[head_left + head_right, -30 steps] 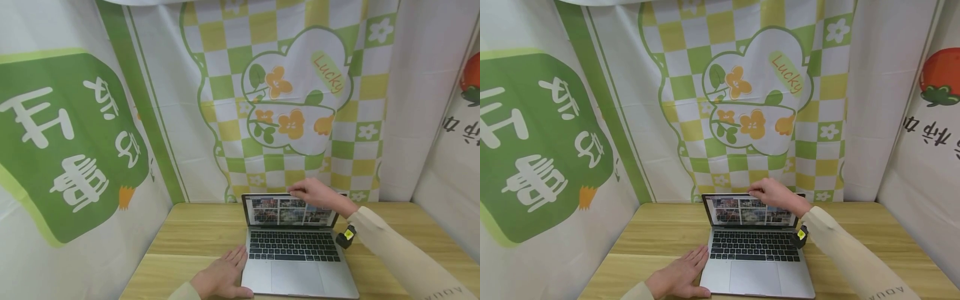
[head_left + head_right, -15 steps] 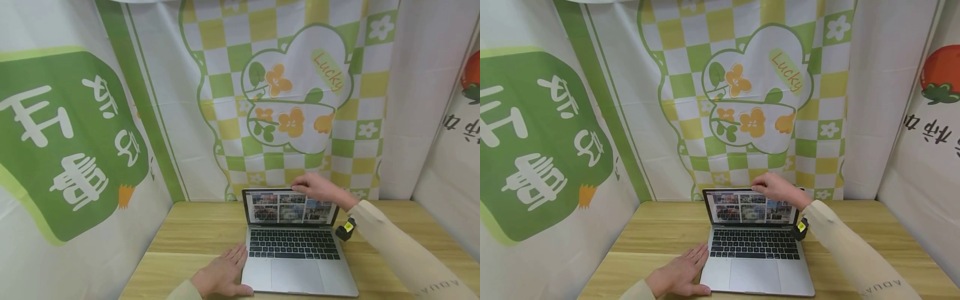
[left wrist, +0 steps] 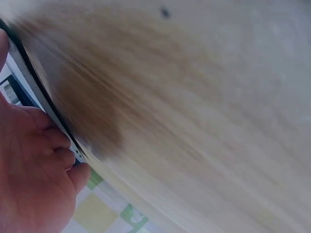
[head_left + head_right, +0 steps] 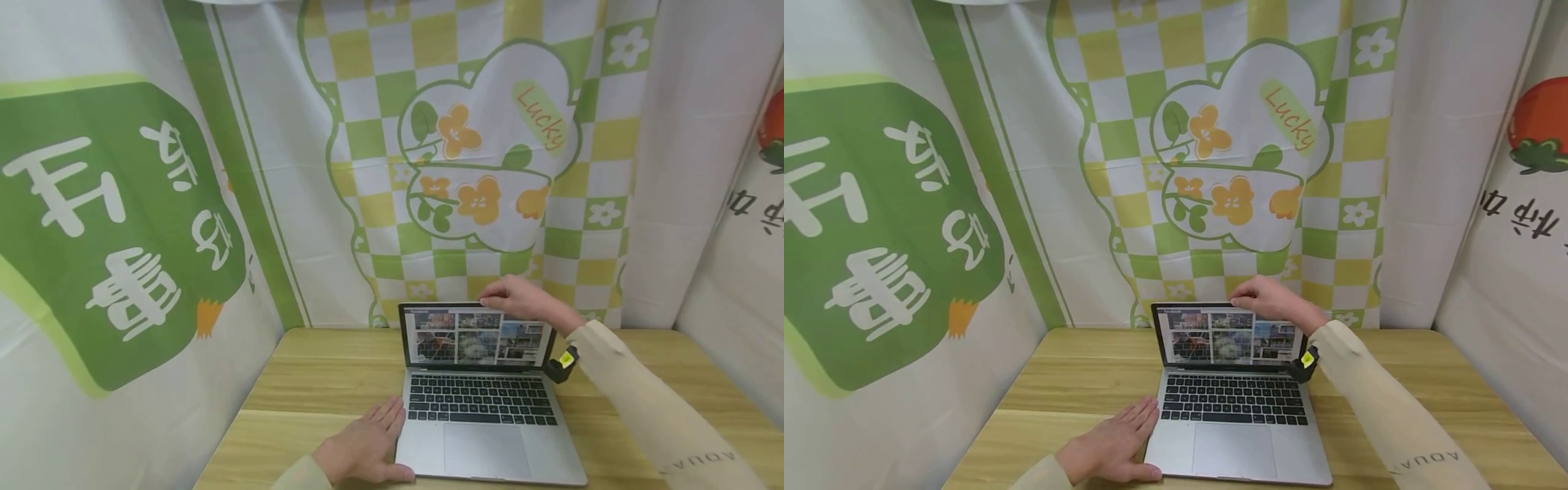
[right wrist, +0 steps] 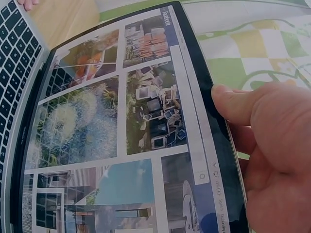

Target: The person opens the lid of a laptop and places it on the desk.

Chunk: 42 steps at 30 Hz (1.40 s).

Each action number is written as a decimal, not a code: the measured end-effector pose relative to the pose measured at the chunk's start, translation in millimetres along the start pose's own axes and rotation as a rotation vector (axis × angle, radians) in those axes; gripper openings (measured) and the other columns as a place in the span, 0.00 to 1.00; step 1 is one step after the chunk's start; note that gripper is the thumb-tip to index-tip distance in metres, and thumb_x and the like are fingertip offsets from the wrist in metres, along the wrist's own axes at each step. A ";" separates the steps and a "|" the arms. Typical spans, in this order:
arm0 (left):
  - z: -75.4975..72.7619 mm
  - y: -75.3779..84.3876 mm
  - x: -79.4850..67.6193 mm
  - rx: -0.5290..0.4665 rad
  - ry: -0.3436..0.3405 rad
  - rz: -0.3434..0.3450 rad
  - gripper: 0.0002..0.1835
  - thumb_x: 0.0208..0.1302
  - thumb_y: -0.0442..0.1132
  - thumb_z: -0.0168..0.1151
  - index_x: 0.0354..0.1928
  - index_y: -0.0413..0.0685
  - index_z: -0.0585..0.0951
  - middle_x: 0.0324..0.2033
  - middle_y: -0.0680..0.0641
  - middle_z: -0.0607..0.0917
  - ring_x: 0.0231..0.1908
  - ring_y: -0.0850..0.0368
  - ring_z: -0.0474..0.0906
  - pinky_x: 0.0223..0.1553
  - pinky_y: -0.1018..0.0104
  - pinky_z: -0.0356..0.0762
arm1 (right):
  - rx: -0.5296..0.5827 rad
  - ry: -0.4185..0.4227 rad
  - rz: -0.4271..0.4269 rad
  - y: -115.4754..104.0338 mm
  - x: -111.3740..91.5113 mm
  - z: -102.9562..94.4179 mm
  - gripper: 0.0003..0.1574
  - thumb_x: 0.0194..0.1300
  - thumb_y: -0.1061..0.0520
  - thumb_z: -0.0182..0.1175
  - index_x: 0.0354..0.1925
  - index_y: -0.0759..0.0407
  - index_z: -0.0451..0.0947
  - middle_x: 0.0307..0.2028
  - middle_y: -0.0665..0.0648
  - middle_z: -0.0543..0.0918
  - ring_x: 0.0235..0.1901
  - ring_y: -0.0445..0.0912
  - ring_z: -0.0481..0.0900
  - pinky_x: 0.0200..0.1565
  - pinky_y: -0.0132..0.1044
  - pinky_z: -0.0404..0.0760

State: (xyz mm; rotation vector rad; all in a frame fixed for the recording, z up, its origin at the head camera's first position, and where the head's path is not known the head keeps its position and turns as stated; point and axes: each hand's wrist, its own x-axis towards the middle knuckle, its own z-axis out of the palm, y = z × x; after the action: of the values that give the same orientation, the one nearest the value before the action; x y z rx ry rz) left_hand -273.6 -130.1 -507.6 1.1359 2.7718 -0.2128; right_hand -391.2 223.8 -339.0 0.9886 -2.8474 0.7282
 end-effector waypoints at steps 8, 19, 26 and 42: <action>-3.1 0.6 -0.4 -0.012 0.003 0.005 0.57 0.60 0.80 0.36 0.75 0.38 0.54 0.76 0.38 0.54 0.77 0.45 0.49 0.74 0.54 0.58 | 0.030 -0.025 0.067 10.4 0.2 -8.0 0.17 0.74 0.50 0.55 0.52 0.55 0.84 0.47 0.57 0.87 0.36 0.43 0.84 0.44 0.44 0.84; -4.5 5.3 3.0 -0.006 0.003 0.011 0.58 0.60 0.81 0.36 0.75 0.39 0.55 0.76 0.38 0.54 0.77 0.46 0.50 0.75 0.57 0.57 | 0.030 0.020 0.167 21.6 -5.6 -15.5 0.22 0.71 0.46 0.58 0.23 0.56 0.79 0.11 0.46 0.61 0.12 0.40 0.55 0.22 0.34 0.65; -3.2 5.3 0.1 -0.002 0.000 -0.006 0.58 0.59 0.81 0.37 0.75 0.39 0.55 0.76 0.39 0.55 0.76 0.46 0.50 0.75 0.57 0.57 | 0.008 0.036 0.168 23.5 -1.4 -14.2 0.20 0.71 0.46 0.58 0.24 0.54 0.82 0.11 0.45 0.60 0.13 0.40 0.54 0.23 0.33 0.64; -1.3 2.6 -2.6 -0.015 0.006 -0.009 0.58 0.59 0.81 0.36 0.75 0.39 0.55 0.76 0.39 0.55 0.77 0.46 0.50 0.74 0.57 0.59 | -0.019 0.091 0.175 29.8 -1.2 -14.5 0.28 0.70 0.45 0.59 0.15 0.56 0.72 0.10 0.45 0.58 0.13 0.39 0.52 0.21 0.32 0.60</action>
State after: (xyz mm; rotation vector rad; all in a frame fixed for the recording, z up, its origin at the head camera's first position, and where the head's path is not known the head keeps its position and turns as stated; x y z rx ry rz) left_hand -270.0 -129.8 -506.1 1.1232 2.7791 -0.1898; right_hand -409.6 251.5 -338.8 0.6910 -2.8809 0.7367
